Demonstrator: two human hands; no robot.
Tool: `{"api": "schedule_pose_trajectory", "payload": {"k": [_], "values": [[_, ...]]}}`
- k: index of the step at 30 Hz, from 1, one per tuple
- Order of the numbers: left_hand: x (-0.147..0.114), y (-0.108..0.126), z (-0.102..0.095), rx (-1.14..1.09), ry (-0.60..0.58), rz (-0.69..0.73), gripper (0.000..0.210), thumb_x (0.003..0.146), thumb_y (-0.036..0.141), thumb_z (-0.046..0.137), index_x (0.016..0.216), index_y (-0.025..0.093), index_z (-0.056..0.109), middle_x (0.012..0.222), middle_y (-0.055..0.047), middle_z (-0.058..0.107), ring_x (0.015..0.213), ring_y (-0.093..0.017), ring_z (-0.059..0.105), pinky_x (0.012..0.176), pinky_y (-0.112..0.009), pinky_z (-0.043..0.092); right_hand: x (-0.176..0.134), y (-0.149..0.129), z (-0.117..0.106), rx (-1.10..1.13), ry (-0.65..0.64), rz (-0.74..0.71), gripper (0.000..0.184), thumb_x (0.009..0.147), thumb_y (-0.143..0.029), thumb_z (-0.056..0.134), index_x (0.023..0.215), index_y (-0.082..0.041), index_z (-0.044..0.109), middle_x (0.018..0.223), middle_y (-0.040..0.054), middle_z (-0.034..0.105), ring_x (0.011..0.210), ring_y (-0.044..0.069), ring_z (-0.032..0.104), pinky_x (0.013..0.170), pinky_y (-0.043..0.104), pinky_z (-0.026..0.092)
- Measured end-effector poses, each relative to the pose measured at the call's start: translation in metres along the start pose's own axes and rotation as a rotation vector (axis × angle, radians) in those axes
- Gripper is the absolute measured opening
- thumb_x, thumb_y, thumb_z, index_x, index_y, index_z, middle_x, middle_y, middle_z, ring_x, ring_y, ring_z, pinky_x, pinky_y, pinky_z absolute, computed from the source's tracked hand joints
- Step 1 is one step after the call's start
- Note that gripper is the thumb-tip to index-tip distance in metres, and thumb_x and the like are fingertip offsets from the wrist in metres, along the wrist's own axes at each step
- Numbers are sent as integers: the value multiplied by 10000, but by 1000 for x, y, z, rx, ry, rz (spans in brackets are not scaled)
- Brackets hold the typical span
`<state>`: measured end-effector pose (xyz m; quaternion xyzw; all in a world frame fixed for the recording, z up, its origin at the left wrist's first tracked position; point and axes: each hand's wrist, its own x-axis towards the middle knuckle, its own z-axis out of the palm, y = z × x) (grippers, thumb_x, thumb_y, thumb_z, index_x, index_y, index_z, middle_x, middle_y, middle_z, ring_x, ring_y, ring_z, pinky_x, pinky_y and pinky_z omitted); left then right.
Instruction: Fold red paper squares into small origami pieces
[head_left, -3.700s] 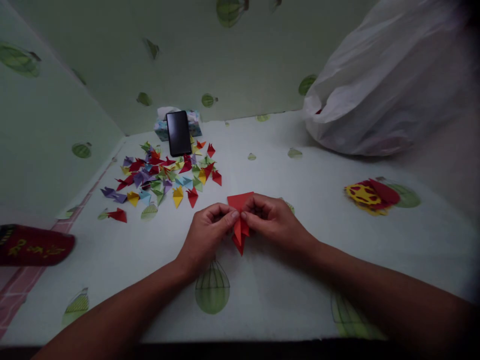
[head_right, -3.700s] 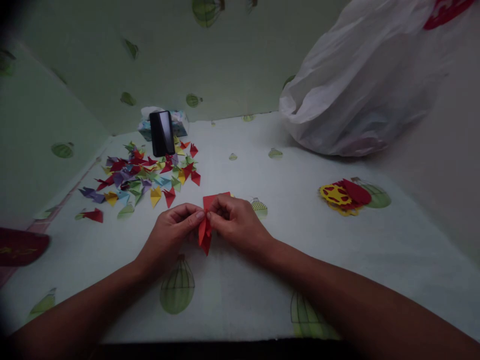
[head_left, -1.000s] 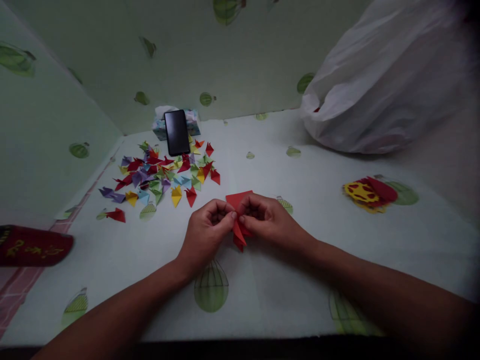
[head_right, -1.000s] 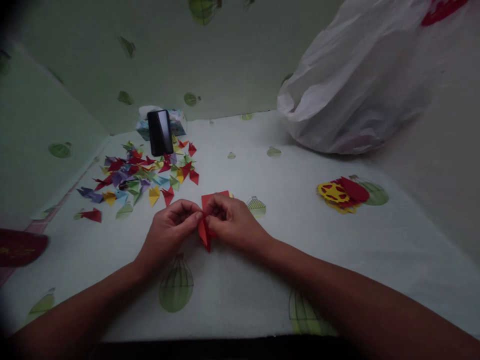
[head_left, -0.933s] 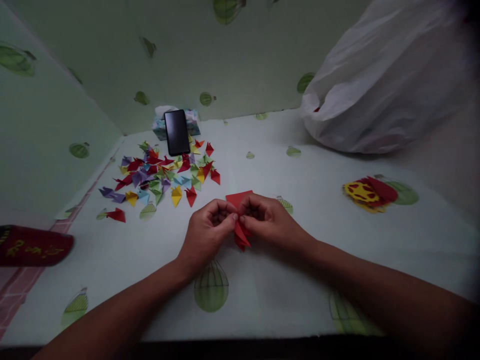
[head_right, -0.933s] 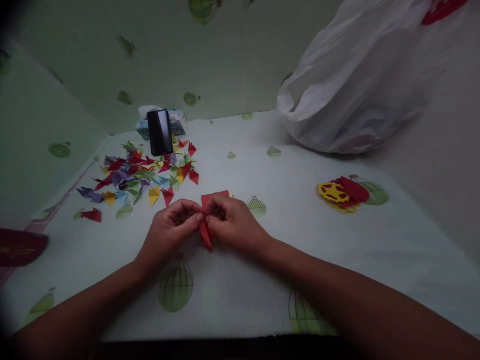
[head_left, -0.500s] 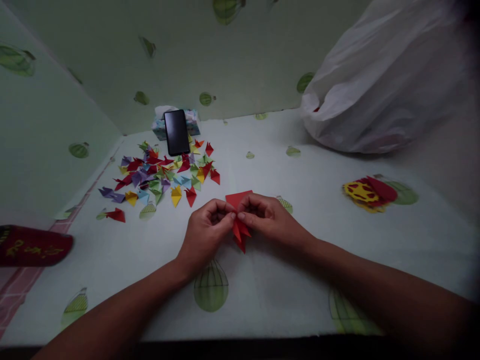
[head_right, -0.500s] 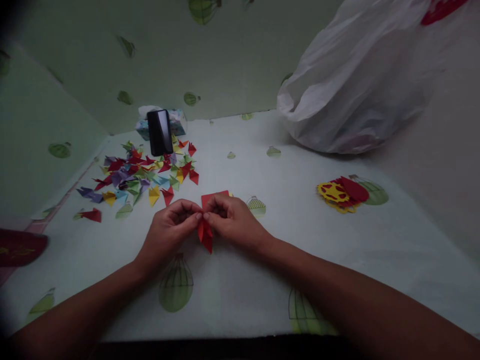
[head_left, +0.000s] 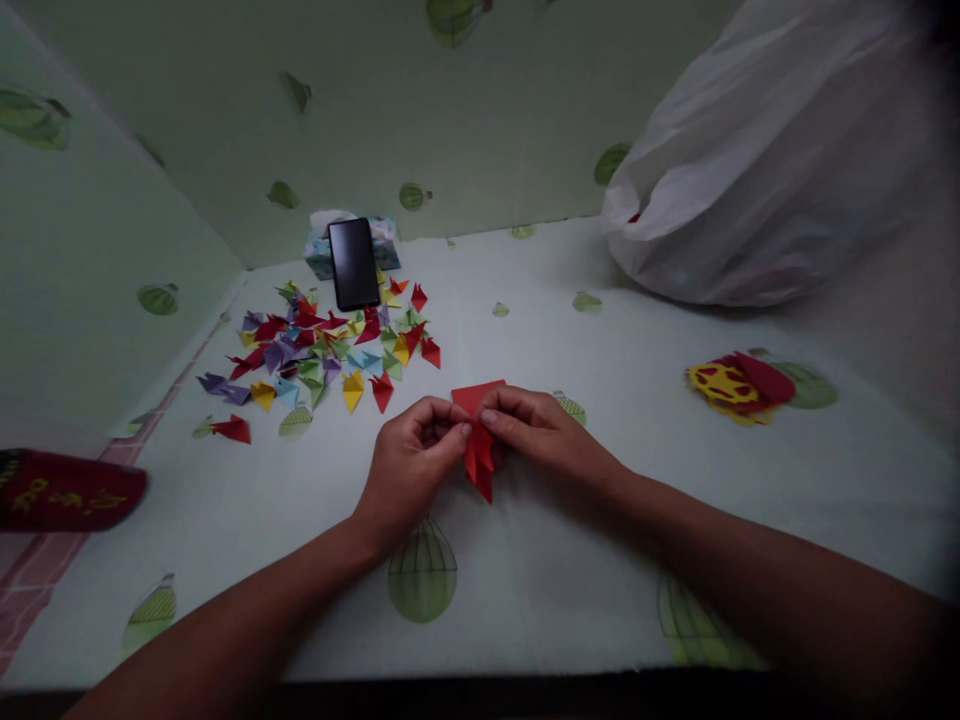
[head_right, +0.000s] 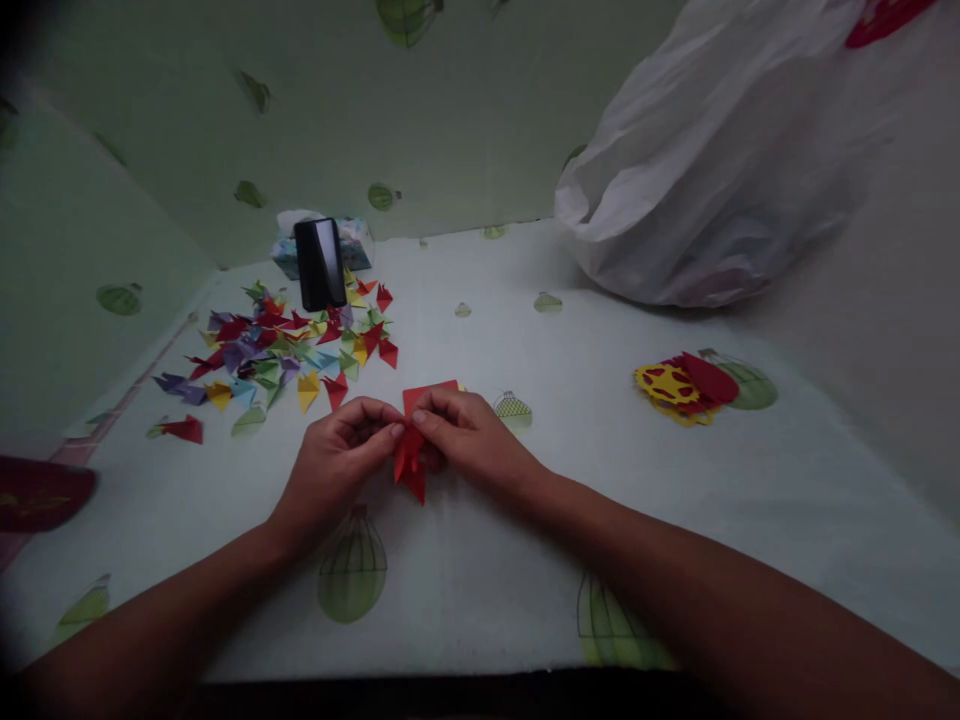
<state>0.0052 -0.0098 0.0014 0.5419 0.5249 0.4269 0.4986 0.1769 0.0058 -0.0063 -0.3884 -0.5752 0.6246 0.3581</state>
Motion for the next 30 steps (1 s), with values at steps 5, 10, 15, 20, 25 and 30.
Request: {"api": "schedule_pose_trajectory", "payload": {"k": [5,10,15,20,25,30], "values": [[-1,1,0,0,0,4,85,783,227,701,812,151,677,753,1,674,671,-105,606,615,-213,484,1,0,0,7,-25,13,216,859,-354,626,750,-200,520,656,-15,565,611,128,526,578,272,413],[-1,1,0,-10,-7,-1,81,788,222,709,810,152,676,756,1,674,674,-104,606,621,-212,483,1,-2,0,-31,12,16,202,830,-329,659,738,-193,543,674,-14,562,633,123,505,576,263,388],[-1,0,0,-36,-19,0,85,787,226,713,817,155,678,759,1,677,681,-108,610,625,-215,483,1,-1,0,-18,14,0,203,817,-311,696,740,-184,558,666,-22,571,621,118,519,590,264,405],[-1,0,0,-25,-20,2,108,789,249,718,822,153,682,758,-1,679,689,-115,612,630,-221,483,1,1,-1,67,-27,25,227,874,-370,644,773,-193,544,660,-14,598,605,131,561,592,276,445],[-1,0,0,-44,-7,-9,115,779,252,726,810,152,679,758,0,676,684,-117,608,630,-227,482,2,1,0,59,-24,31,205,835,-341,674,772,-184,558,662,-17,592,611,119,545,570,257,419],[-2,1,0,-57,-19,-21,114,782,255,731,818,156,689,775,-7,687,705,-123,623,647,-229,491,3,1,0,63,-10,33,242,785,-338,745,755,-176,567,653,-34,570,596,99,516,560,243,391]]}}
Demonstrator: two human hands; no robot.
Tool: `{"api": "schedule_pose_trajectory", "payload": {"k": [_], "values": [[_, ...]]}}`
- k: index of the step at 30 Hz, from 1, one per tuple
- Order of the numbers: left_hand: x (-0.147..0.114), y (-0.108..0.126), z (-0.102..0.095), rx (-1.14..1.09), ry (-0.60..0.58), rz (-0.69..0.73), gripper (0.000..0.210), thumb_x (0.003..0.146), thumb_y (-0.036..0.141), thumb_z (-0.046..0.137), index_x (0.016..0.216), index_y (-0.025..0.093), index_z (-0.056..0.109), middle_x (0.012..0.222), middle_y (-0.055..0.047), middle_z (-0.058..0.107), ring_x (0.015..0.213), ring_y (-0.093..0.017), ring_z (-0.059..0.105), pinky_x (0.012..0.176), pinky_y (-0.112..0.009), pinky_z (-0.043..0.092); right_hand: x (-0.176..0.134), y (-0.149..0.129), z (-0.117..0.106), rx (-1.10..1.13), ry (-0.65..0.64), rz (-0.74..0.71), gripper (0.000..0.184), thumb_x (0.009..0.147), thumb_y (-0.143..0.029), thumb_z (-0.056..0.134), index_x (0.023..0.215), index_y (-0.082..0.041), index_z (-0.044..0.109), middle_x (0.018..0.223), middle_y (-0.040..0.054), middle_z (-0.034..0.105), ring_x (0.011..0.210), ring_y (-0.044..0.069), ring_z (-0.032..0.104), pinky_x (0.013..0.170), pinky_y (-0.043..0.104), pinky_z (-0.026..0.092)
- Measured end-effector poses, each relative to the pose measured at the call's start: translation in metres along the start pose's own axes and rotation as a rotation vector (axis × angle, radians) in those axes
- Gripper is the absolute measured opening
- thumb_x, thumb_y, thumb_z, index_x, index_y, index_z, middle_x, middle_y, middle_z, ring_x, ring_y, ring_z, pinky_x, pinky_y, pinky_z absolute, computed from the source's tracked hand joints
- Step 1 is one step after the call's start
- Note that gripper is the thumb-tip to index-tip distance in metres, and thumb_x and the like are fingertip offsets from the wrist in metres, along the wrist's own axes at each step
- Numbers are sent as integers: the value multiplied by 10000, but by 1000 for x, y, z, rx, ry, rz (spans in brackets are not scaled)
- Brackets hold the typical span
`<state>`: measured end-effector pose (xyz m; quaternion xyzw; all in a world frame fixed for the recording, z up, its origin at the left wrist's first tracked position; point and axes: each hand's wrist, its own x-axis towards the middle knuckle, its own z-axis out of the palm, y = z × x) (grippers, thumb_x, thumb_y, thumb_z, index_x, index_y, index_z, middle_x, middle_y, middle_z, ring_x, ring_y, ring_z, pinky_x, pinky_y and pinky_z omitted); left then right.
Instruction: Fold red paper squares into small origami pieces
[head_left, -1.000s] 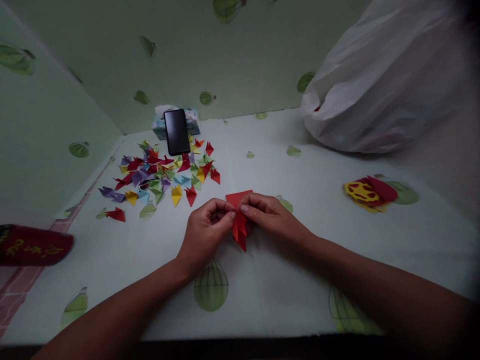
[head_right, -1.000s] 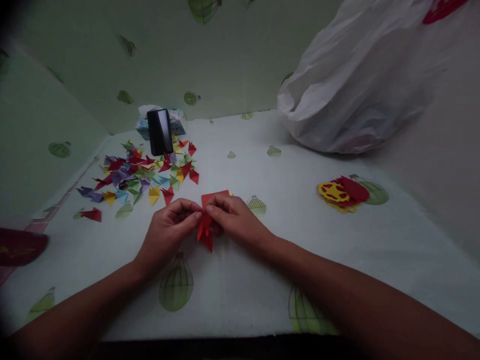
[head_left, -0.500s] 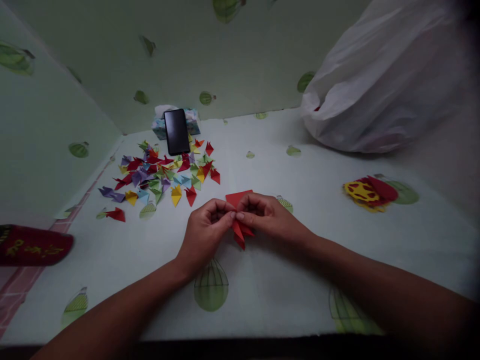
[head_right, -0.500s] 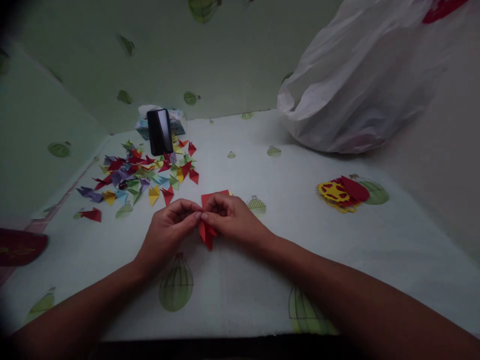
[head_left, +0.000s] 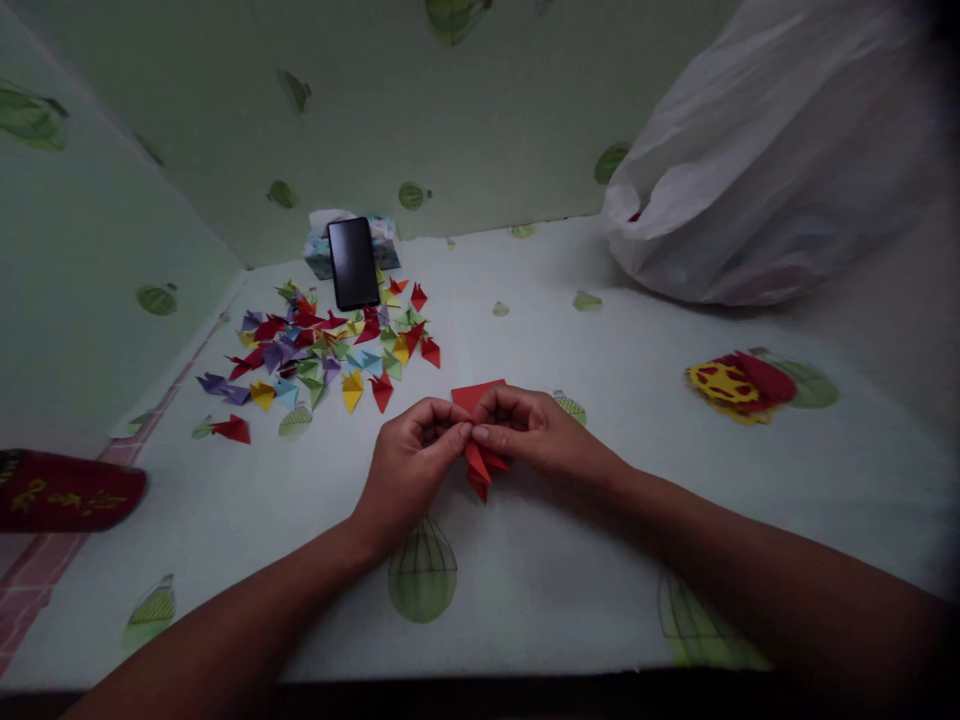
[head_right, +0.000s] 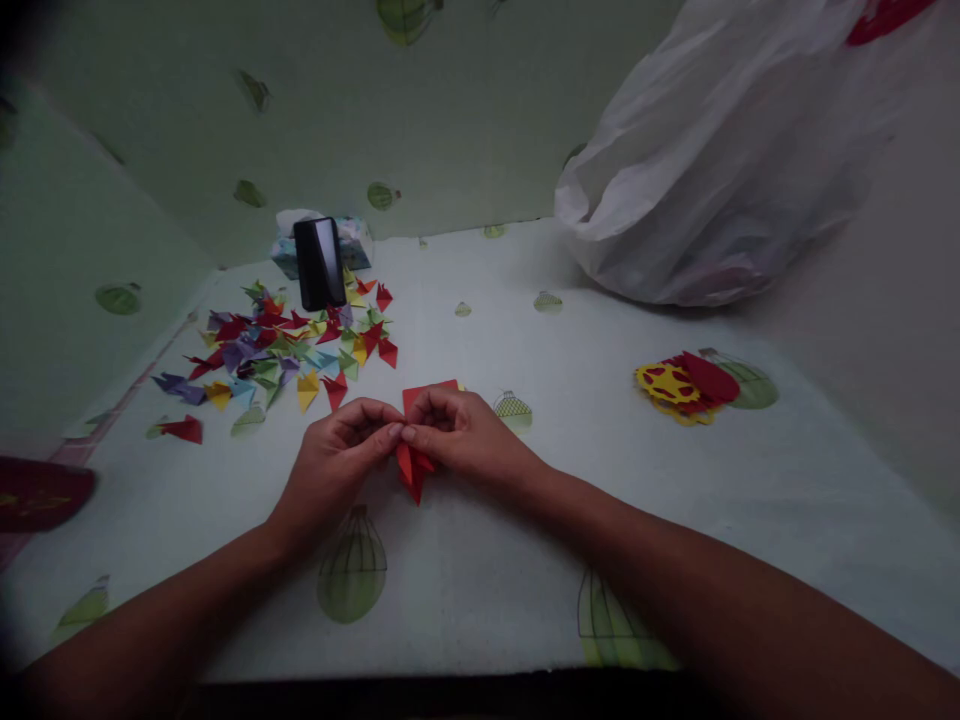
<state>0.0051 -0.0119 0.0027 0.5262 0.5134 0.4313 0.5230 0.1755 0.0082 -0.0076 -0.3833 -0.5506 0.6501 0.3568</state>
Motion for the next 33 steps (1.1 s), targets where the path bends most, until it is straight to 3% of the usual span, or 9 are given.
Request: {"api": "schedule_pose_trajectory", "payload": {"k": [16,28,33], "values": [[2,-2,-1,-4,-46,-43,140,812,290,698,846,156,681,767,-2,661,675,-112,581,628,-224,465,-1,0,2,-42,61,-1,177,770,-279,687,714,-179,552,663,-31,560,601,102,502,574,251,386],[3,-1,0,92,16,8,114,791,272,691,789,161,666,752,-7,665,677,-128,598,628,-236,475,-6,-5,5,-239,113,-73,56,780,-203,605,744,-192,564,703,-6,587,660,139,532,605,271,416],[3,-1,0,102,3,-15,119,769,262,695,818,156,670,767,-11,674,684,-131,603,635,-244,478,-8,-2,7,-425,180,-142,116,806,-181,582,694,-187,551,675,-6,592,631,128,502,573,265,370]]}}
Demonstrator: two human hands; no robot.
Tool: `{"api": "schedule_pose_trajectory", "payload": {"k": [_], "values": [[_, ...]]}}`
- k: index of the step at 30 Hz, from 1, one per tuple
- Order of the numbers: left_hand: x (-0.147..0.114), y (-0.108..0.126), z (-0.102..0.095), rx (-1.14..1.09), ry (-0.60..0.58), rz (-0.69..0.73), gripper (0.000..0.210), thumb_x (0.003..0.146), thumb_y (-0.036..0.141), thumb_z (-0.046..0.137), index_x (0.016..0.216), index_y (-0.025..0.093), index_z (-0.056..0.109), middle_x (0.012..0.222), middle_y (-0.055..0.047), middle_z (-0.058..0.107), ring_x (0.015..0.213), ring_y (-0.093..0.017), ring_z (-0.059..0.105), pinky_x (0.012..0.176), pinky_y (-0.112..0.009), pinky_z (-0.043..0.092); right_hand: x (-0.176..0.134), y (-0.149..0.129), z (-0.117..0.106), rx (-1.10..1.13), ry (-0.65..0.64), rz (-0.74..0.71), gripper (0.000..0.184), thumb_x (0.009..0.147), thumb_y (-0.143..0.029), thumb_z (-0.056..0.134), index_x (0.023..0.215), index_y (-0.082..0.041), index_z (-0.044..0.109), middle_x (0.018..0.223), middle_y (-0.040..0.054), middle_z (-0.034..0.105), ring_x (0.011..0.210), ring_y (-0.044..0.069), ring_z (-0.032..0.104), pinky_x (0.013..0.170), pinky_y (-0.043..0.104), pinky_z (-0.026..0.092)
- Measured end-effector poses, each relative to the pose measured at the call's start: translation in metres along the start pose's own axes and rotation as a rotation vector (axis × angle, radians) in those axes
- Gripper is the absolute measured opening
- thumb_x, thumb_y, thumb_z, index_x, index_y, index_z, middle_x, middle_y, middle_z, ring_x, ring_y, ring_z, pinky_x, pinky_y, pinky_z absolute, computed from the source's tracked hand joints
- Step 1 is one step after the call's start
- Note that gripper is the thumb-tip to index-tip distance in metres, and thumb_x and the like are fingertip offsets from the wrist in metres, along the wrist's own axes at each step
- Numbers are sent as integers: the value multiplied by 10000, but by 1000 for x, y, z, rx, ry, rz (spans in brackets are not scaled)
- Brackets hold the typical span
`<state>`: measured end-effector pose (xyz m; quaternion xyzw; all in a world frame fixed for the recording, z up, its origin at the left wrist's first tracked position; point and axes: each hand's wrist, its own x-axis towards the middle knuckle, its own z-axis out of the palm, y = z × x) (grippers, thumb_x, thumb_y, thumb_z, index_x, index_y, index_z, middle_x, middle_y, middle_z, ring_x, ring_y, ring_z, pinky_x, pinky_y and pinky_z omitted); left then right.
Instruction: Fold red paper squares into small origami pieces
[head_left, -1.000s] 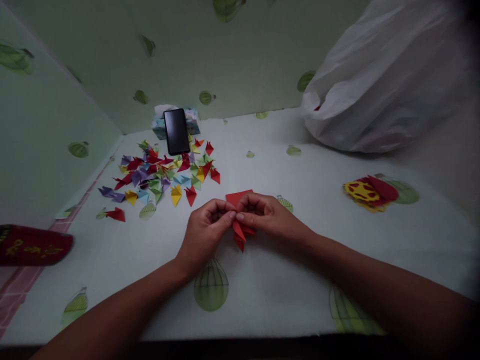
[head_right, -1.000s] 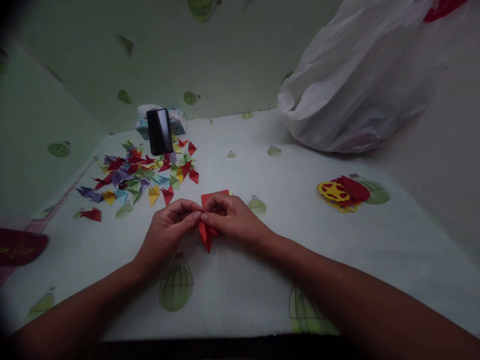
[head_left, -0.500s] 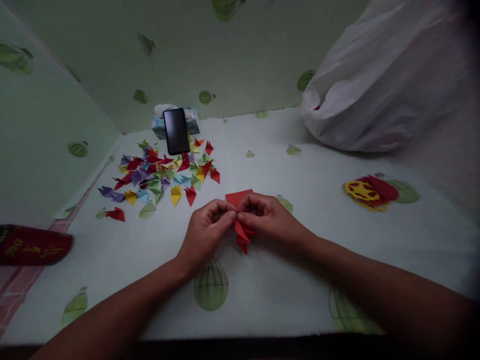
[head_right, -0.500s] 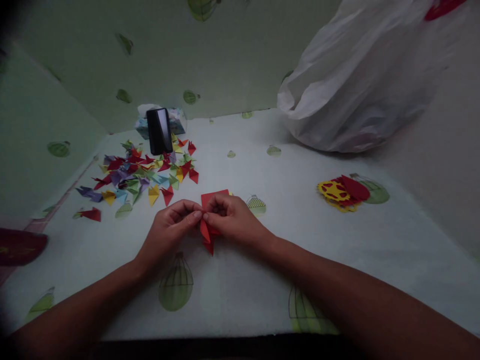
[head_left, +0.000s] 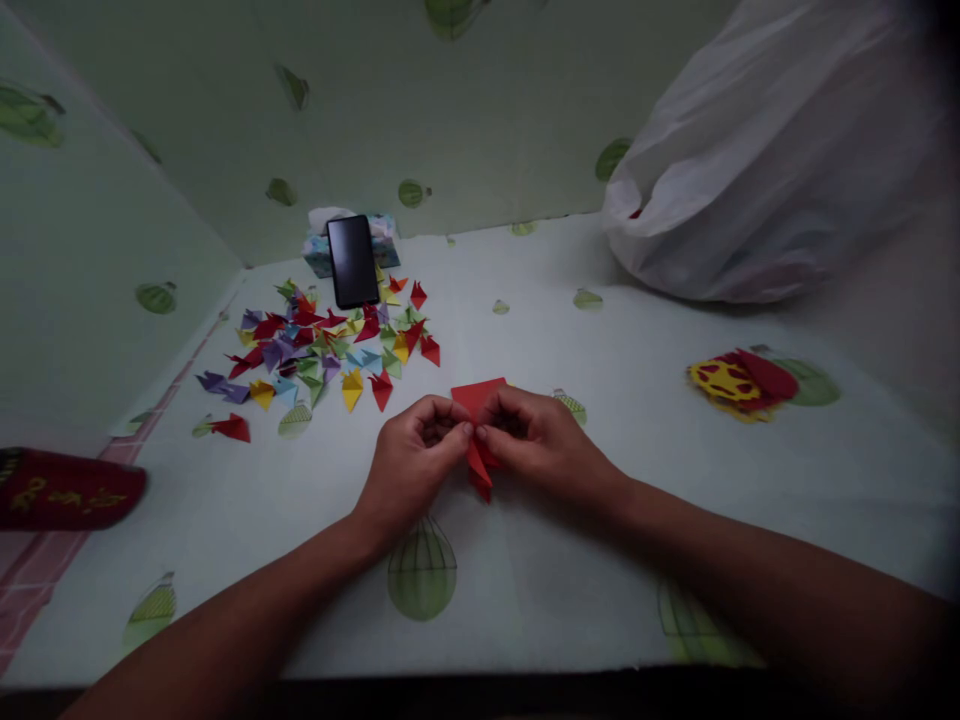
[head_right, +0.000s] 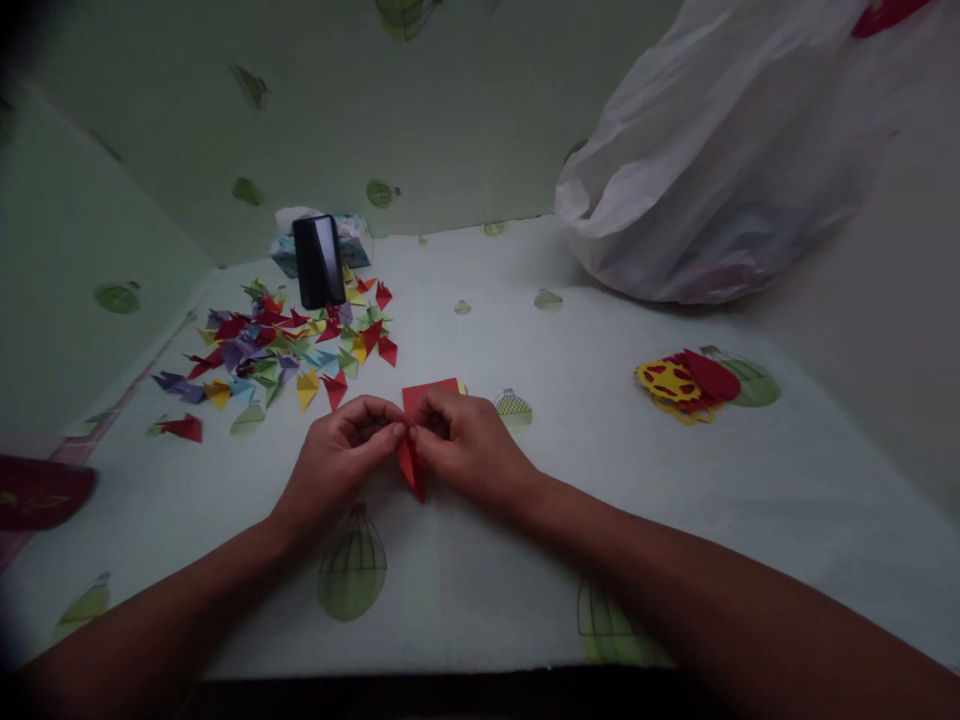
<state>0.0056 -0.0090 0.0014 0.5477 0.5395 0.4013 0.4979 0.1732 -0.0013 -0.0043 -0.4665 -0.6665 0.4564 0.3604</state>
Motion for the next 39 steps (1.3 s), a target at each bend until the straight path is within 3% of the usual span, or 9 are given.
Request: {"api": "schedule_pose_trajectory", "payload": {"k": [12,17,23,27,32,39], "values": [[-1,2,-1,62,-21,-29,118,784,266,671,781,148,671,750,-13,660,686,-128,576,635,-243,443,0,5,2,-203,56,-212,132,828,-115,566,715,-180,548,683,-5,605,609,113,512,575,248,372],[0,-1,-2,-28,-33,-53,143,787,285,694,789,145,665,734,5,644,654,-107,556,608,-224,432,0,8,2,-216,72,-319,128,838,-89,556,736,-165,576,699,7,629,623,116,545,587,238,388],[-1,-3,-2,-95,-35,-65,156,792,291,712,782,142,667,722,12,643,645,-95,556,594,-205,433,-1,6,1,-202,60,-341,124,828,-76,550,744,-165,570,711,10,618,629,118,532,588,245,385],[-1,-2,-1,-87,-11,-24,134,793,268,715,779,142,672,731,7,654,662,-98,573,612,-209,447,0,3,-1,-74,-7,-203,130,867,-165,531,743,-172,571,697,12,598,639,134,522,601,274,389],[-1,-2,0,-124,-11,7,114,799,255,714,801,148,673,741,9,661,654,-94,577,598,-209,451,5,4,-3,320,-137,65,156,847,-302,619,773,-185,546,676,-12,577,618,129,530,597,282,410],[-1,-1,-1,-65,1,52,79,812,231,695,800,154,680,729,9,665,640,-96,584,591,-212,464,7,6,-2,451,-178,143,179,774,-258,697,767,-184,534,655,-36,563,599,106,516,583,262,397]]}}
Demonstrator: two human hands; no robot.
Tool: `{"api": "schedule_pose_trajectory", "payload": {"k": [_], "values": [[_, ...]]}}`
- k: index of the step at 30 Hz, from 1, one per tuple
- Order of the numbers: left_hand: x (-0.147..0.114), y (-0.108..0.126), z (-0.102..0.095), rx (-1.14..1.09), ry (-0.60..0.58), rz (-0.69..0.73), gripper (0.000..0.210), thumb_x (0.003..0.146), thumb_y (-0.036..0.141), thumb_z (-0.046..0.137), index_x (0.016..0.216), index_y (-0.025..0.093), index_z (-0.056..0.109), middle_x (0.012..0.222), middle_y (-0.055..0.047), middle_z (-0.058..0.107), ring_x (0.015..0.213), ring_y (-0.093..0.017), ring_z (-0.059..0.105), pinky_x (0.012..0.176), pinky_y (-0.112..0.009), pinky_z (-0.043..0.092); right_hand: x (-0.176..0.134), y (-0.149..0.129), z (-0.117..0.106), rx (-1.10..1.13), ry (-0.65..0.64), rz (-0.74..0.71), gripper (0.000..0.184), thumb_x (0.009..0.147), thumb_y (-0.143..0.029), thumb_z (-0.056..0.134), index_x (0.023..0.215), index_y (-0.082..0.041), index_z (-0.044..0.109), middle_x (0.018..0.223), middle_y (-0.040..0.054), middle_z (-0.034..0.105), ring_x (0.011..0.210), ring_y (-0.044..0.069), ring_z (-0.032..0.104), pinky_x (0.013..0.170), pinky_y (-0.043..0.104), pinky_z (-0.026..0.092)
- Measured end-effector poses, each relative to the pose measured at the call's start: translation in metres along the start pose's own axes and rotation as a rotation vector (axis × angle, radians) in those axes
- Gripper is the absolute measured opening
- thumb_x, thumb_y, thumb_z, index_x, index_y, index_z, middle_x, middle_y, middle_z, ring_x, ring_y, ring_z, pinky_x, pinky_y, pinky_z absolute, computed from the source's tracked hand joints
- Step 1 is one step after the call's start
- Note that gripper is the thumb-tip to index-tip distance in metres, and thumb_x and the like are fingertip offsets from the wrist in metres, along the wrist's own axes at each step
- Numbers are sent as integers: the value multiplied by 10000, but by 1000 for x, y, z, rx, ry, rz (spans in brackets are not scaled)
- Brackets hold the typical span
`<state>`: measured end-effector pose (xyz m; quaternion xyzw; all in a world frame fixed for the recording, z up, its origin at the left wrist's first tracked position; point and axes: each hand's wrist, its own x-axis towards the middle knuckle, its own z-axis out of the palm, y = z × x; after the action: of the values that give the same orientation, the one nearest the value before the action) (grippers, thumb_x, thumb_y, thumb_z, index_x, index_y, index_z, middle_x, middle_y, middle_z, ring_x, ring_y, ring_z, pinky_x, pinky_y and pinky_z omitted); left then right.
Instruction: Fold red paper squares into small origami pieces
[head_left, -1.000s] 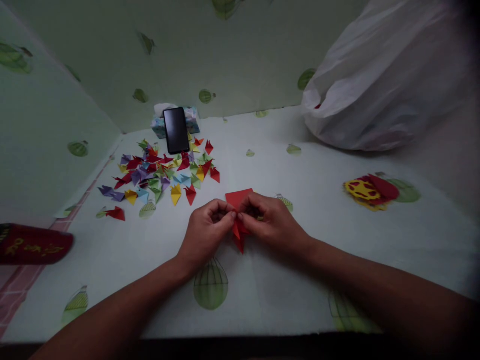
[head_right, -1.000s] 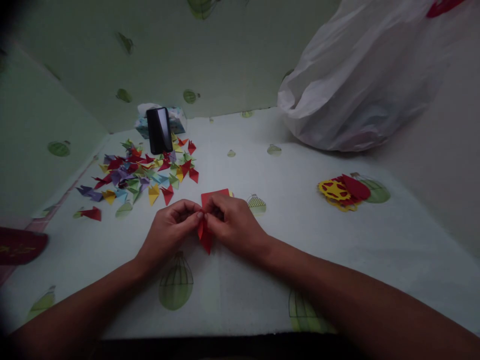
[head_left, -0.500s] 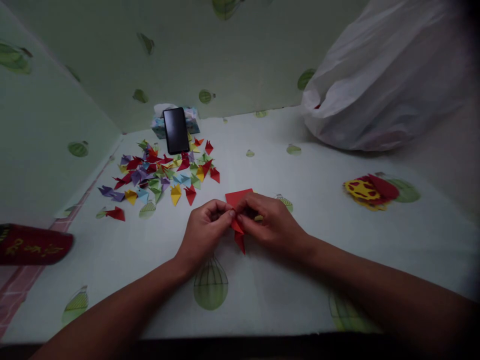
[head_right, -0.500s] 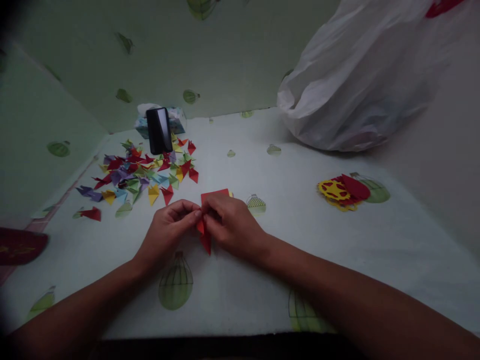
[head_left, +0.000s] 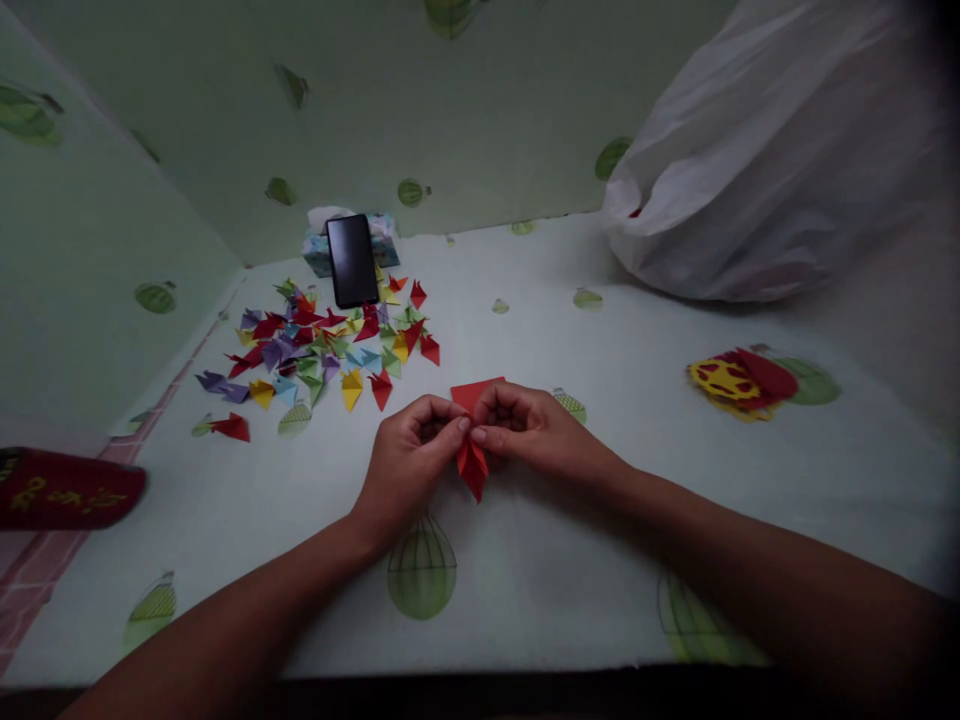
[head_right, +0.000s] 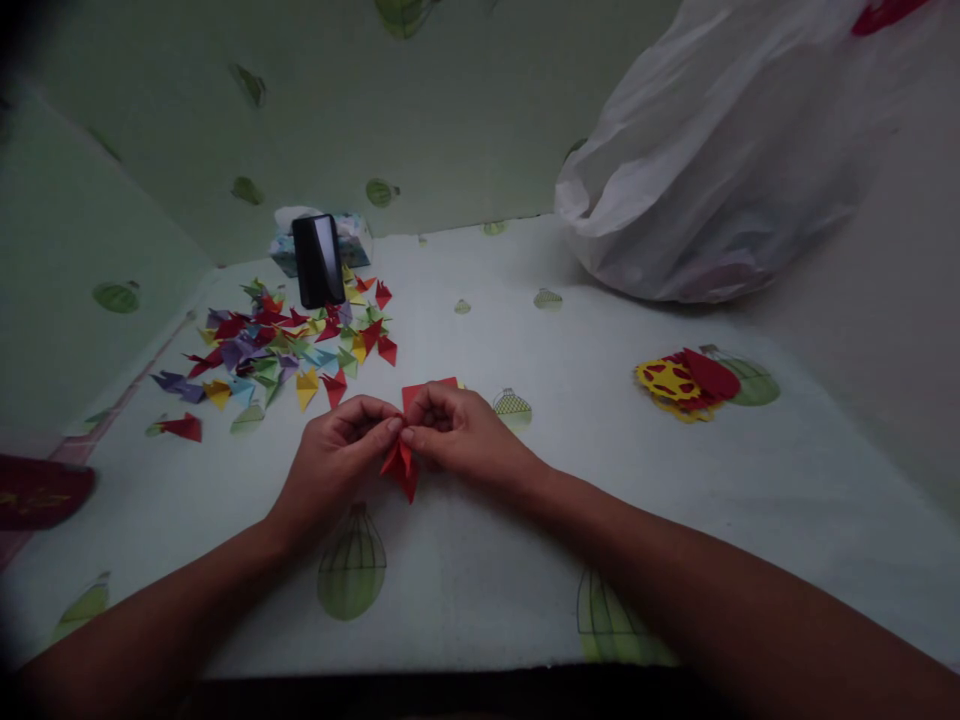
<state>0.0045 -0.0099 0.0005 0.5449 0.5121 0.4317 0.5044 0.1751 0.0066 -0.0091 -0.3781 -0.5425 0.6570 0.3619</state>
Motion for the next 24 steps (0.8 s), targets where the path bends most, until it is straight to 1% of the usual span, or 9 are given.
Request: {"api": "schedule_pose_trajectory", "payload": {"k": [4,6,11,15,19,24], "values": [[0,-1,0,91,9,89,55,823,211,679,806,160,691,747,5,683,670,-103,609,625,-214,481,-1,-2,0,25,4,14,180,771,-267,699,794,-189,538,662,-42,557,602,112,531,580,268,399],[-1,-2,0,109,2,107,51,825,208,679,805,164,694,756,3,694,684,-107,622,638,-214,490,-1,-3,0,24,3,20,180,766,-264,700,796,-192,538,671,-41,559,611,115,536,582,269,400],[-1,-2,-1,41,-31,65,64,825,230,691,815,167,695,762,1,707,687,-116,633,634,-217,498,-1,-5,1,31,17,7,184,733,-228,696,795,-194,526,695,-44,553,624,105,508,594,265,394],[-1,-3,-2,35,-49,63,54,830,220,689,817,169,699,776,-1,709,709,-118,634,657,-223,500,-1,-5,3,-29,50,-16,171,712,-190,669,790,-197,518,722,-44,532,642,105,487,597,263,386],[-1,-4,-1,38,-58,54,55,832,221,690,820,168,700,788,-8,709,721,-125,634,668,-233,501,-3,-5,5,-83,64,-49,153,715,-168,645,779,-202,510,720,-46,511,649,108,469,591,263,380],[-2,-2,-1,13,-66,20,68,831,231,695,826,164,699,788,-12,707,723,-127,634,671,-237,505,-4,-5,6,-88,69,-73,164,729,-176,649,786,-207,498,718,-46,510,642,109,471,581,262,382]]}}
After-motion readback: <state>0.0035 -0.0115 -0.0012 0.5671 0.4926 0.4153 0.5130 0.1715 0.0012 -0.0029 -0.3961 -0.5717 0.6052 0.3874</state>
